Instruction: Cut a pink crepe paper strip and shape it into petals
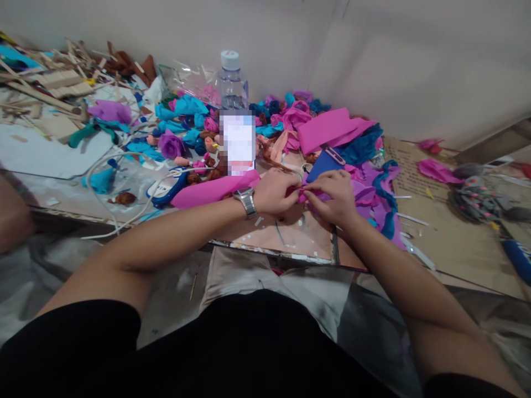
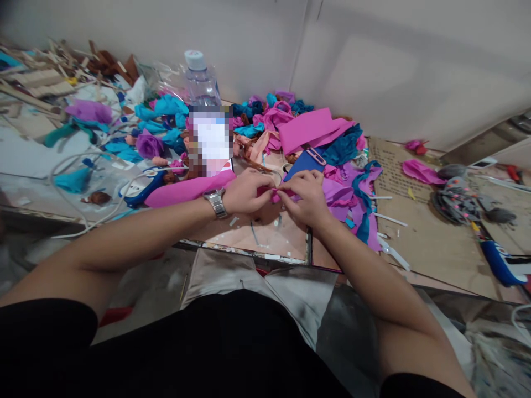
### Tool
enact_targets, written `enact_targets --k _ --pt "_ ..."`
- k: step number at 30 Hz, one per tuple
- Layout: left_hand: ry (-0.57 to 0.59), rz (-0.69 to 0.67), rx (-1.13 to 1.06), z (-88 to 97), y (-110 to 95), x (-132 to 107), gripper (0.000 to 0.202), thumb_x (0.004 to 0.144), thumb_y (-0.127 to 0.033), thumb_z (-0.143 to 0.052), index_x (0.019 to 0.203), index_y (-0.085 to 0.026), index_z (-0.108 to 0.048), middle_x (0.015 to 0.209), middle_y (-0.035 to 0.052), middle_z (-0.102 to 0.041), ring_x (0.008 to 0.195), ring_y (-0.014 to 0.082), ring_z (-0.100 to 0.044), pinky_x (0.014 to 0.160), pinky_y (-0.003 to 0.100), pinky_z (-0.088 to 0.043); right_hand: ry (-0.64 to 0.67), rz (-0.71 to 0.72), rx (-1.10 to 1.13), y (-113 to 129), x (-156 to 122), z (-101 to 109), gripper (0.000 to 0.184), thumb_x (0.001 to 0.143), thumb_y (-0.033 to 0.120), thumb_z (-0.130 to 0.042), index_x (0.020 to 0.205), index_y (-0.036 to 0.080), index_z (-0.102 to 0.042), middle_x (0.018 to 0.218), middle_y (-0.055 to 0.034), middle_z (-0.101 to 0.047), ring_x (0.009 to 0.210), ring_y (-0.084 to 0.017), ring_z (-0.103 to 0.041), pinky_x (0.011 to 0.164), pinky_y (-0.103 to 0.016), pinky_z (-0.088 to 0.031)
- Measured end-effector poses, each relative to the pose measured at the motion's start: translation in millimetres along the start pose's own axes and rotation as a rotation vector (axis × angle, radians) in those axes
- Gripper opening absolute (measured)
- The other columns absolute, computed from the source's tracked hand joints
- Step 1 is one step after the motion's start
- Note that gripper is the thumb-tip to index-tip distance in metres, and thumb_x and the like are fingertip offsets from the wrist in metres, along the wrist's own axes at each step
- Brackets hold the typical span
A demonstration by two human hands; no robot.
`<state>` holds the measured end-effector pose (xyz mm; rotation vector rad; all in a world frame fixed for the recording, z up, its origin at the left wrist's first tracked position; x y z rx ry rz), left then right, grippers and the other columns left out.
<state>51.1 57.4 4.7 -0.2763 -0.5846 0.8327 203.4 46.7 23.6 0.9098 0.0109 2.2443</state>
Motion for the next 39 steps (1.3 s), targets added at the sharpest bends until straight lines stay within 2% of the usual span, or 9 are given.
enact_targets --k 4,9,15,23,29,34,39 --pt "-0.005 0.023 -0.013 0.7 1.5 -0.2 0.023 0.091 -0.033 -0.054 0.085 -0.020 -0.072 0.077 0.0047 -0.073 0.076 0.0226 -0.067 0.083 0.039 -0.046 0.001 0.030 -0.029 2.6 -0.3 0.3 0.015 0.098 0.038 -0.070 0.092 0.028 -0.079 0.088 -0.0016 -0.081 0.095 -0.027 -0.068 0.097 -0.051 -0.033" --pt "-0.008 0.025 -0.031 2.1 -0.4 -0.6 0.022 0.092 -0.033 -0.055 0.087 -0.020 -0.072 0.079 0.0046 -0.074 0.076 0.0223 -0.066 0.082 0.038 -0.045 -0.026 0.073 -0.069 7.5 -0.1 3.7 0.015 0.098 0.038 -0.071 0.091 0.029 -0.080 0.087 0.0004 -0.083 0.094 -0.026 -0.070 0.097 -0.051 -0.033" --pt "0.005 0.027 -0.031 1.7 -1.9 0.0 0.023 0.093 -0.034 -0.055 0.086 -0.020 -0.072 0.079 0.0049 -0.074 0.076 0.0221 -0.066 0.084 0.038 -0.045 -0.033 0.047 -0.081 8.2 0.3 4.7 0.016 0.097 0.040 -0.072 0.090 0.029 -0.081 0.086 -0.0007 -0.083 0.093 -0.026 -0.070 0.098 -0.052 -0.033" --pt "-0.020 0.035 -0.082 1.6 -0.5 -2.0 0.021 0.093 -0.030 -0.054 0.086 -0.019 -0.070 0.081 0.0040 -0.073 0.075 0.0207 -0.064 0.079 0.036 -0.044 -0.027 0.069 -0.077 10.8 1.2 5.4 0.012 0.097 0.034 -0.071 0.090 0.030 -0.080 0.086 0.0002 -0.083 0.094 -0.026 -0.070 0.098 -0.051 -0.032" --pt "-0.030 0.032 -0.084 3.6 -1.0 -1.2 0.040 0.104 -0.041 -0.043 0.081 -0.020 -0.067 0.075 0.0036 -0.070 0.071 0.0196 -0.063 0.075 0.036 -0.043 -0.032 0.055 -0.053 8.2 -0.2 3.7 0.011 0.097 0.036 -0.069 0.093 0.029 -0.077 0.087 0.0001 -0.081 0.093 -0.026 -0.071 0.100 -0.053 -0.033" --pt "-0.029 0.027 -0.077 3.5 -2.3 -1.2 0.034 0.102 -0.039 -0.046 0.084 -0.020 -0.068 0.077 0.0032 -0.071 0.074 0.0203 -0.065 0.080 0.037 -0.045 0.007 -0.005 -0.075 3.3 -0.9 0.6 0.018 0.097 0.042 -0.067 0.094 0.029 -0.079 0.089 -0.0018 -0.081 0.093 -0.028 -0.071 0.103 -0.055 -0.034" --pt "-0.023 0.025 -0.057 2.9 -1.9 -0.3 0.033 0.102 -0.041 -0.047 0.089 -0.020 -0.069 0.079 0.0035 -0.073 0.078 0.0212 -0.066 0.084 0.038 -0.045 -0.018 0.013 -0.052 4.8 -1.4 2.7 0.015 0.097 0.039 -0.068 0.094 0.028 -0.078 0.088 -0.0016 -0.081 0.094 -0.028 -0.070 0.102 -0.055 -0.034"
Point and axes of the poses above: each hand's wrist, its own x-axis towards the middle knuckle, its own z-axis out of the back of the hand, y = z × x, the point moved 7 cm from there along x, towards the middle knuckle
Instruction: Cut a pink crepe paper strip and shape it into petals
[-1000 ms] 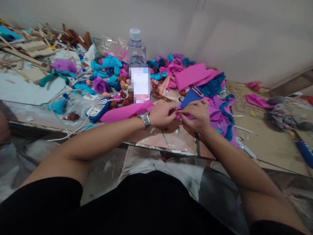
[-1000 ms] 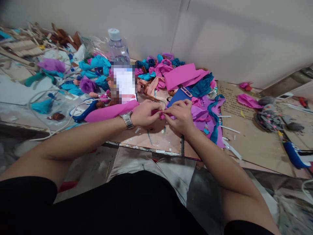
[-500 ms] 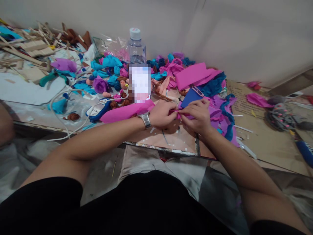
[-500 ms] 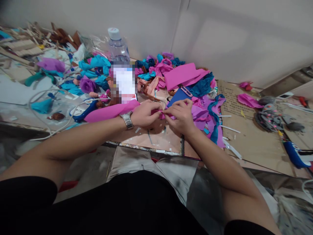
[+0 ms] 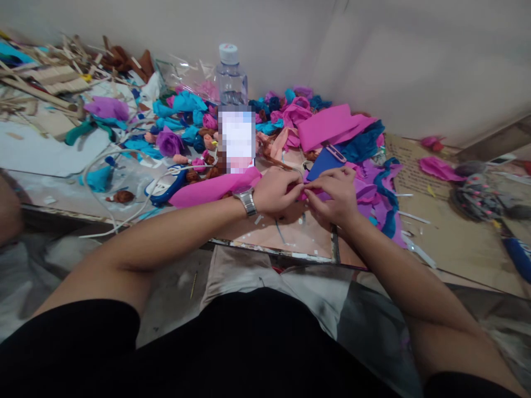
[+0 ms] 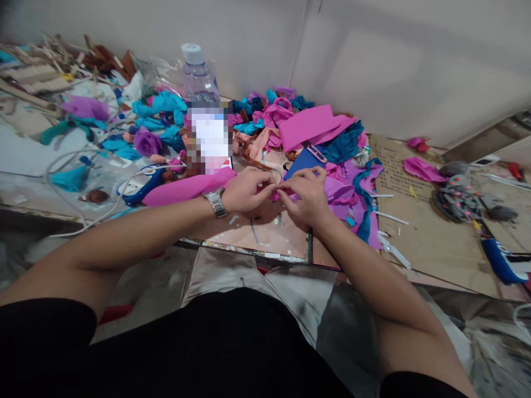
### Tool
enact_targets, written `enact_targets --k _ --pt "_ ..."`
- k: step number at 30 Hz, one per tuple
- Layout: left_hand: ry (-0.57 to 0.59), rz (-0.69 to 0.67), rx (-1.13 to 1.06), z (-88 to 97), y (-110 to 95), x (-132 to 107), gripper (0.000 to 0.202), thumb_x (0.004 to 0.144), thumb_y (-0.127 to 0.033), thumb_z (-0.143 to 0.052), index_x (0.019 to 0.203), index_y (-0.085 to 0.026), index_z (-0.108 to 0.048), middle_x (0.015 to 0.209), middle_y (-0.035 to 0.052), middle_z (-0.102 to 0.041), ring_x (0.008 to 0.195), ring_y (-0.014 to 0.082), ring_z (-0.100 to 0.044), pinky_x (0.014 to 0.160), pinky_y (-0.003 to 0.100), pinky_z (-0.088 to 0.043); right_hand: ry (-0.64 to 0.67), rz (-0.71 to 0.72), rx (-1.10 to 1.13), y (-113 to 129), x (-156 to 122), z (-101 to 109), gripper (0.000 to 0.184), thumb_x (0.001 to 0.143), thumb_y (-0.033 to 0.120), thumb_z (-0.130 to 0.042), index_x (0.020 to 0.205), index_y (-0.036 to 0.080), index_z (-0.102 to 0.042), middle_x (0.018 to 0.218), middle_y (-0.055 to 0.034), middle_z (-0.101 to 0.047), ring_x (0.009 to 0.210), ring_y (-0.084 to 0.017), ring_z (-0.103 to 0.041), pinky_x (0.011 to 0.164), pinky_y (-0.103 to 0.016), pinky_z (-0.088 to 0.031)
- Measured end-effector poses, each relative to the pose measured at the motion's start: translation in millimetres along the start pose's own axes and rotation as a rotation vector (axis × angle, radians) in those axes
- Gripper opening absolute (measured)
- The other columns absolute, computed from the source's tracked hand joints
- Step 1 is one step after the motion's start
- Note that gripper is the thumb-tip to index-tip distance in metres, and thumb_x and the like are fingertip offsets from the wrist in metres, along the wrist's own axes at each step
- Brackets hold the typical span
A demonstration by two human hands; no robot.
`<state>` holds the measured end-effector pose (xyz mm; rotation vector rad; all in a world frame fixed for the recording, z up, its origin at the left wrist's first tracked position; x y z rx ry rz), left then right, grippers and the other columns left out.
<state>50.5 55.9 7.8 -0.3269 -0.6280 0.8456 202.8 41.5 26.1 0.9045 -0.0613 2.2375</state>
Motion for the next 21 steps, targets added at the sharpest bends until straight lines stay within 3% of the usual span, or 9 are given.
enact_targets --k 9,14,21 --pt "0.000 -0.090 0.161 -1.8 -5.8 -2.0 0.028 0.103 -0.037 -0.047 0.100 -0.021 -0.070 0.097 0.0054 -0.077 0.090 0.0249 -0.067 0.097 0.046 -0.035 0.008 -0.061 0.090 -3.2 1.7 -3.4 0.011 0.094 0.035 -0.070 0.089 0.026 -0.075 0.102 -0.0046 -0.079 0.099 -0.027 -0.070 0.105 -0.054 -0.038" --pt "-0.027 -0.141 0.213 -0.4 -9.3 -2.3 0.028 0.104 -0.036 -0.046 0.098 -0.021 -0.070 0.097 0.0068 -0.077 0.094 0.0256 -0.068 0.099 0.047 -0.035 -0.011 -0.089 0.133 -6.1 1.8 -5.2 0.007 0.090 0.030 -0.070 0.084 0.027 -0.069 0.100 -0.0030 -0.077 0.101 -0.028 -0.072 0.122 -0.060 -0.025" --pt "-0.065 -0.153 0.184 -2.0 -7.6 -2.8 0.028 0.104 -0.039 -0.049 0.097 -0.022 -0.071 0.096 0.0055 -0.077 0.095 0.0252 -0.068 0.104 0.048 -0.035 0.042 -0.091 0.127 -5.1 2.5 -12.4 0.005 0.088 0.025 -0.065 0.085 0.027 -0.062 0.109 -0.0056 -0.076 0.125 -0.033 -0.062 0.123 -0.062 -0.022"
Point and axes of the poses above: each hand's wrist, its own x-axis towards the middle knuckle, its own z-axis out of the back of the hand, y = z × x, the point moved 7 cm from there along x, towards the middle knuckle
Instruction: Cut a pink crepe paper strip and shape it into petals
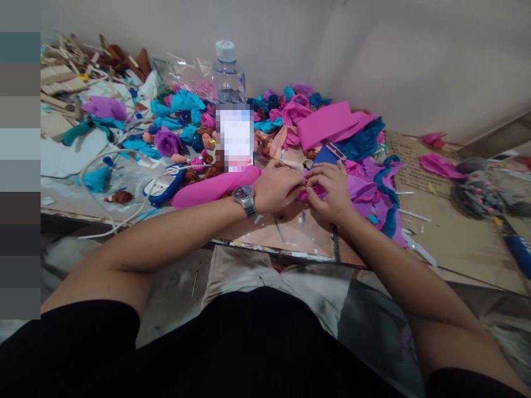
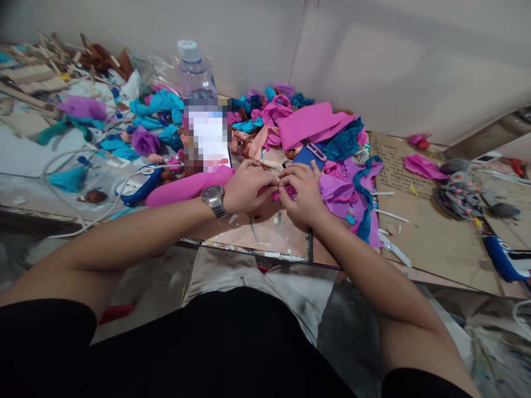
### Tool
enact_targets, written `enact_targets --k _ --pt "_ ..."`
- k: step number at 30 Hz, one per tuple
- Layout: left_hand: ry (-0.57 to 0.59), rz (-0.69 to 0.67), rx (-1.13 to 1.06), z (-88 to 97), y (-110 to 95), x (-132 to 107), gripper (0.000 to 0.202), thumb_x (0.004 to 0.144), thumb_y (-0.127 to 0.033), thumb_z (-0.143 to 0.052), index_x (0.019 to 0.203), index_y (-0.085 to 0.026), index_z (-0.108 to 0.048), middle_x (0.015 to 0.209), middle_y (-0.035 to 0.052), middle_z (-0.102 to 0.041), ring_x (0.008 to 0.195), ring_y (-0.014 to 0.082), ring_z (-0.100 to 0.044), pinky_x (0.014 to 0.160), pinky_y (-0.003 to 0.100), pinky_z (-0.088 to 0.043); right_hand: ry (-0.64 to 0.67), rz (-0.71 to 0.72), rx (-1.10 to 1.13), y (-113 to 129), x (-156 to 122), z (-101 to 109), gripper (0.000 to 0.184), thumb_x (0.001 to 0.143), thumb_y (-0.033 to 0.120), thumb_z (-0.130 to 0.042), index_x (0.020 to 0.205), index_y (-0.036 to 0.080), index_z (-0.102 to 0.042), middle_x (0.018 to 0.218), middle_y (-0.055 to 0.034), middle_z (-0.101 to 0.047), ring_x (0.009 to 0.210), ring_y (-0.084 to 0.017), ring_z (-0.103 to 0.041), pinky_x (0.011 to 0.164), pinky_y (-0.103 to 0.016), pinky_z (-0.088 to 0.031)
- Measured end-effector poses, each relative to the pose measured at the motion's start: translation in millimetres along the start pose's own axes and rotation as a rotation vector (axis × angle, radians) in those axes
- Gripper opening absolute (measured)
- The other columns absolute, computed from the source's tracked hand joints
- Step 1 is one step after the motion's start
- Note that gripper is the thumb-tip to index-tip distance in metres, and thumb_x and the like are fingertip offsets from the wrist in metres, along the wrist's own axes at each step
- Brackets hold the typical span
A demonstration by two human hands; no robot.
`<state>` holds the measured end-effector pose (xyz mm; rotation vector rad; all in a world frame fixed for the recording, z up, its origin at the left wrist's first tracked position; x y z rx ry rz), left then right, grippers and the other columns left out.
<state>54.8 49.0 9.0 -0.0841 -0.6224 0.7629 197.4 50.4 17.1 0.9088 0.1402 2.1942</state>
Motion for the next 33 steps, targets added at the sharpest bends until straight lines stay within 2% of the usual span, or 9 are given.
enact_targets --k 4,9,18,25,33 --pt "-0.001 -0.001 -0.012 0.7 -0.5 -0.2 0.026 0.104 -0.038 -0.050 0.097 -0.022 -0.070 0.098 0.0054 -0.077 0.096 0.0250 -0.069 0.105 0.048 -0.035 0.004 -0.008 -0.011 -2.7 -0.6 -1.7 0.005 0.088 0.024 -0.065 0.085 0.026 -0.062 0.110 -0.0053 -0.075 0.121 -0.032 -0.062 0.119 -0.061 -0.026" --pt "0.049 0.040 0.003 0.4 2.6 2.3 0.027 0.104 -0.037 -0.048 0.101 -0.022 -0.070 0.103 0.0070 -0.078 0.099 0.0268 -0.068 0.102 0.048 -0.034 -0.003 -0.007 0.001 -6.1 -0.8 2.4 0.006 0.093 0.033 -0.069 0.090 0.027 -0.069 0.106 -0.0054 -0.075 0.111 -0.030 -0.066 0.114 -0.057 -0.033" --pt "0.086 0.036 -0.062 -1.0 -0.1 -0.3 0.026 0.104 -0.034 -0.045 0.105 -0.021 -0.068 0.105 0.0063 -0.078 0.097 0.0264 -0.068 0.094 0.046 -0.034 -0.010 0.012 0.025 -2.2 1.5 3.4 0.005 0.091 0.026 -0.061 0.086 0.027 -0.061 0.105 -0.0062 -0.075 0.117 -0.031 -0.066 0.123 -0.059 -0.027" --pt "0.074 0.058 -0.027 -3.8 5.1 1.2 0.022 0.101 -0.029 -0.048 0.101 -0.021 -0.069 0.095 0.0059 -0.077 0.091 0.0253 -0.068 0.095 0.045 -0.034 -0.021 0.035 -0.003 -1.5 0.2 7.0 0.007 0.092 0.034 -0.069 0.092 0.027 -0.069 0.104 -0.0054 -0.076 0.113 -0.030 -0.067 0.122 -0.059 -0.027" --pt "0.108 0.045 -0.059 -5.7 4.1 1.4 0.025 0.102 -0.032 -0.047 0.094 -0.019 -0.067 0.093 0.0070 -0.074 0.089 0.0245 -0.066 0.092 0.042 -0.040 -0.018 0.024 -0.038 0.2 1.2 8.2 0.006 0.092 0.031 -0.064 0.088 0.026 -0.064 0.093 -0.0038 -0.076 0.106 -0.029 -0.068 0.120 -0.057 -0.029"
Point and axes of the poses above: each hand's wrist, its own x-axis towards the middle knuckle, its own z-axis out of the back of the hand, y = z × x, the point moved 7 cm from there along x, towards the middle knuckle
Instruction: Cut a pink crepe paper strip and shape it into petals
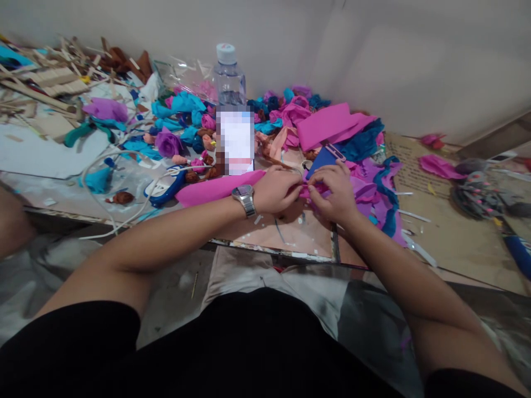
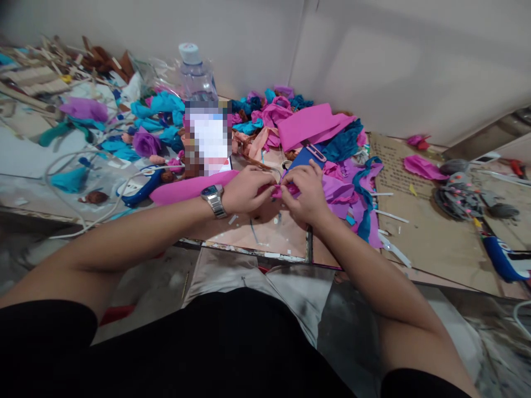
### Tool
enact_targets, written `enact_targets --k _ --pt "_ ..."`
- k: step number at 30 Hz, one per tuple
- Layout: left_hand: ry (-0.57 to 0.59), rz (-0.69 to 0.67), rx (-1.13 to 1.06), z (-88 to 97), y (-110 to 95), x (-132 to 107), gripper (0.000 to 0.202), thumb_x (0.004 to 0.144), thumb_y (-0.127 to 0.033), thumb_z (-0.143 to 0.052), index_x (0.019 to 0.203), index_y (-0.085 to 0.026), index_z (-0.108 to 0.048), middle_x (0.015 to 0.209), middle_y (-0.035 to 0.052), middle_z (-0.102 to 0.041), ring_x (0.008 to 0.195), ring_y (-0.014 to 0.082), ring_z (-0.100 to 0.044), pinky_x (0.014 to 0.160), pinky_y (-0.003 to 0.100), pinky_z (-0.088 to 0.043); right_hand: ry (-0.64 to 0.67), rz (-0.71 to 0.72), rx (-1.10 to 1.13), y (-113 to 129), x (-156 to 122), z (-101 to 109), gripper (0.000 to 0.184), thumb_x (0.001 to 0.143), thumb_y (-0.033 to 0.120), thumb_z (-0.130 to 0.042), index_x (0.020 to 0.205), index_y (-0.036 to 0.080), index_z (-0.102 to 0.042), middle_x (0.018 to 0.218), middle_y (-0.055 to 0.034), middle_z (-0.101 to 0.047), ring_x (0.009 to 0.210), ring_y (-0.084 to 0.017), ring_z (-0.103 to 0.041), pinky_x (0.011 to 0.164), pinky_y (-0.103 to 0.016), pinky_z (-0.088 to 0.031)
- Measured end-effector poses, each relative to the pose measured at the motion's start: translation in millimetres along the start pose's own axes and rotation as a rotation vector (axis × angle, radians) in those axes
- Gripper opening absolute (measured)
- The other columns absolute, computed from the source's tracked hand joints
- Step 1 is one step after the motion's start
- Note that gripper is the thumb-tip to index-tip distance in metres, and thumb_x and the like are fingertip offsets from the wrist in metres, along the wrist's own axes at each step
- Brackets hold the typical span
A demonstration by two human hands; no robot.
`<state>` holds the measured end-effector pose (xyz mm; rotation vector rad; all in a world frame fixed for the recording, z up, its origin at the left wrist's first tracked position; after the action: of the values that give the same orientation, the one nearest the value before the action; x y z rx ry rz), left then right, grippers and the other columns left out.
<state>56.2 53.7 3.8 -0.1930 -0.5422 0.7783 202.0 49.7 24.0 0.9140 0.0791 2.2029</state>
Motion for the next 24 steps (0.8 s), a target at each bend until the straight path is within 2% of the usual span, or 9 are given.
enact_targets --k 6,14,20,24 --pt "0.011 -0.006 0.000 -0.6 -0.6 -0.1 0.022 0.098 -0.027 -0.048 0.098 -0.019 -0.069 0.093 0.0068 -0.074 0.089 0.0244 -0.066 0.092 0.042 -0.040 0.011 -0.003 -0.052 -1.0 -1.8 -0.5 0.009 0.092 0.035 -0.067 0.092 0.027 -0.072 0.091 -0.0029 -0.077 0.104 -0.029 -0.068 0.119 -0.057 -0.029" --pt "-0.050 0.013 0.039 6.3 2.7 -0.1 0.020 0.093 -0.022 -0.049 0.095 -0.020 -0.069 0.085 0.0048 -0.073 0.084 0.0247 -0.066 0.092 0.044 -0.040 -0.022 -0.049 -0.079 -3.2 -0.8 3.7 0.015 0.093 0.037 -0.065 0.088 0.026 -0.074 0.086 -0.0033 -0.077 0.097 -0.028 -0.068 0.114 -0.056 -0.033" --pt "-0.082 0.013 0.083 8.6 6.6 1.8 0.027 0.090 -0.013 -0.047 0.103 -0.017 -0.070 0.098 0.0085 -0.076 0.096 0.0267 -0.069 0.099 0.045 -0.040 -0.038 -0.060 -0.074 -5.8 -0.1 4.4 0.013 0.092 0.036 -0.067 0.091 0.026 -0.076 0.087 -0.0026 -0.077 0.097 -0.028 -0.068 0.112 -0.055 -0.035" --pt "-0.068 -0.004 0.119 10.0 2.3 -1.4 0.025 0.092 -0.022 -0.052 0.109 -0.019 -0.070 0.102 0.0077 -0.077 0.098 0.0281 -0.069 0.097 0.048 -0.038 -0.019 -0.021 -0.062 -4.2 -1.4 0.6 0.013 0.092 0.036 -0.069 0.095 0.027 -0.077 0.090 -0.0028 -0.079 0.097 -0.028 -0.068 0.113 -0.056 -0.036"
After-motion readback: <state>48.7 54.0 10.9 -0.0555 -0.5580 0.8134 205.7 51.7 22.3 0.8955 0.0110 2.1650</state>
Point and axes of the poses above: each hand's wrist, its own x-axis towards the middle knuckle, its own z-axis out of the back of the hand, y = z × x, the point moved 7 cm from there along x, towards the middle knuckle
